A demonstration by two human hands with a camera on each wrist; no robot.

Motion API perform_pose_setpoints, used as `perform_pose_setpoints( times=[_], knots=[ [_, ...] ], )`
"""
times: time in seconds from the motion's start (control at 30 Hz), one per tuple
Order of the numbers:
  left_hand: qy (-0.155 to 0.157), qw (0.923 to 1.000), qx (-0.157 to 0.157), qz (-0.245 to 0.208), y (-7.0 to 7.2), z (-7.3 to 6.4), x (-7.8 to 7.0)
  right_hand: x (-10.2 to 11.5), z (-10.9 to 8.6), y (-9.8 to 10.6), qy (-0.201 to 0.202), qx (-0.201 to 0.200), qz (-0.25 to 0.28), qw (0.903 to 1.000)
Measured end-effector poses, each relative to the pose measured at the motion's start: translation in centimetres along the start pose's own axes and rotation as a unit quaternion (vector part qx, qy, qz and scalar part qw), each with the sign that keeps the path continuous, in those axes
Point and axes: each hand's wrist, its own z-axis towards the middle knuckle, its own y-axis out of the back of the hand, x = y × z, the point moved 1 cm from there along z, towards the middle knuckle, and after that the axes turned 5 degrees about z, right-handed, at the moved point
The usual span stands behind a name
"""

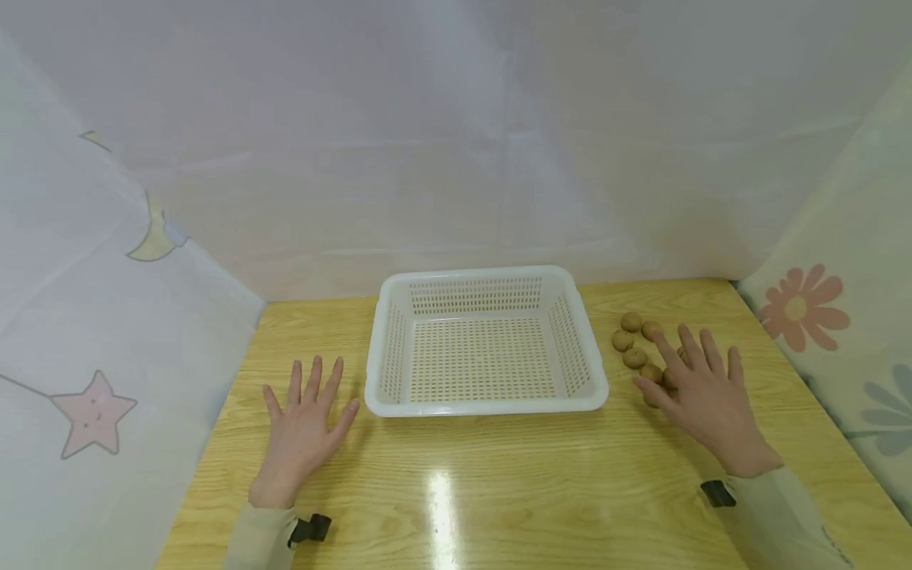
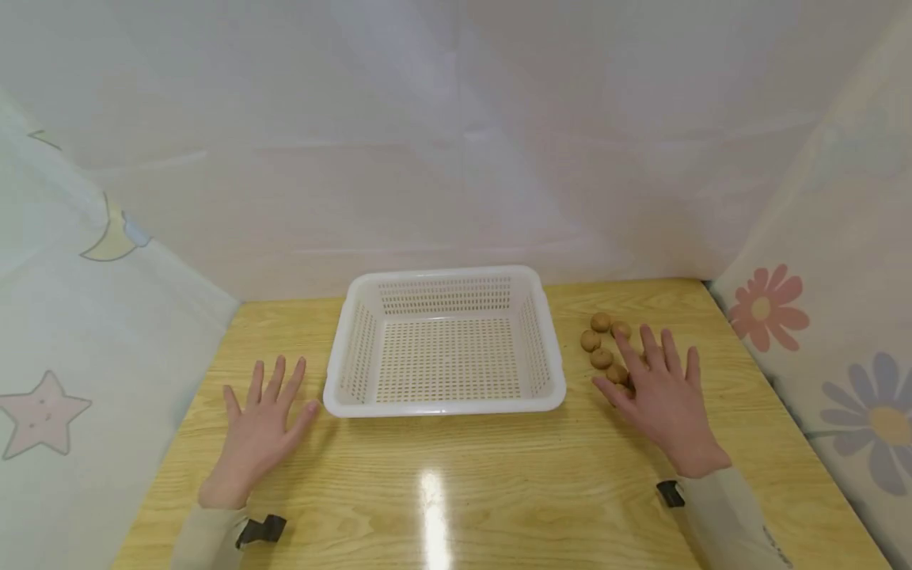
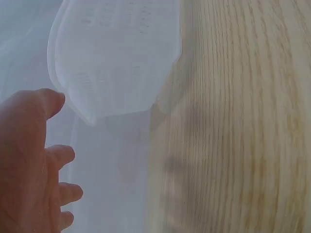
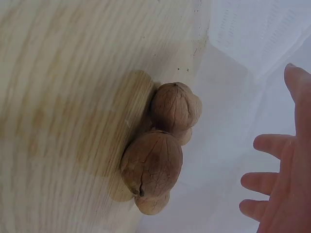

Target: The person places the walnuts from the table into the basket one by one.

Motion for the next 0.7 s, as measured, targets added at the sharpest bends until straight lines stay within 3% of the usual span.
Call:
perform_pose_setpoints(
  times=[0.1, 0.17, 0.23, 0.33, 0.47, 0.57, 0.7],
  knots=[
    [0.000, 0.9985, -0.020, -0.051, -0.4, 0.1, -0.2, -0.5, -0.1, -0.1, 0.010, -0.004, 0.005, 0.9999],
    [0.000, 0.9936, -0.037, -0.107, -0.8, 0.2, -0.3, -1.0, 0.0, -0.2, 0.030, -0.020, 0.011, 0.9993],
    [0.003, 0.9843, -0.054, -0.168, -1.1, 0.3, -0.5, -1.7, 0.1, -0.1, 0.055, -0.043, 0.023, 0.9973],
    [0.019, 0.9634, -0.073, -0.257, -1.3, 0.7, -0.9, -2.8, 0.0, 0.5, 0.068, -0.049, 0.070, 0.9940],
    [0.056, 0.9268, -0.088, -0.361, -1.4, 1.3, -1.5, -4.2, -0.6, 1.4, 0.041, -0.008, 0.117, 0.9923],
    [0.068, 0.8871, -0.078, -0.450, -1.6, 1.7, -2.1, -5.2, -1.1, 1.8, 0.037, 0.006, 0.113, 0.9929],
    [0.079, 0.8317, -0.043, -0.548, -1.9, 1.8, -2.6, -6.1, -1.7, 1.7, 0.043, 0.029, 0.103, 0.9933]
  ],
)
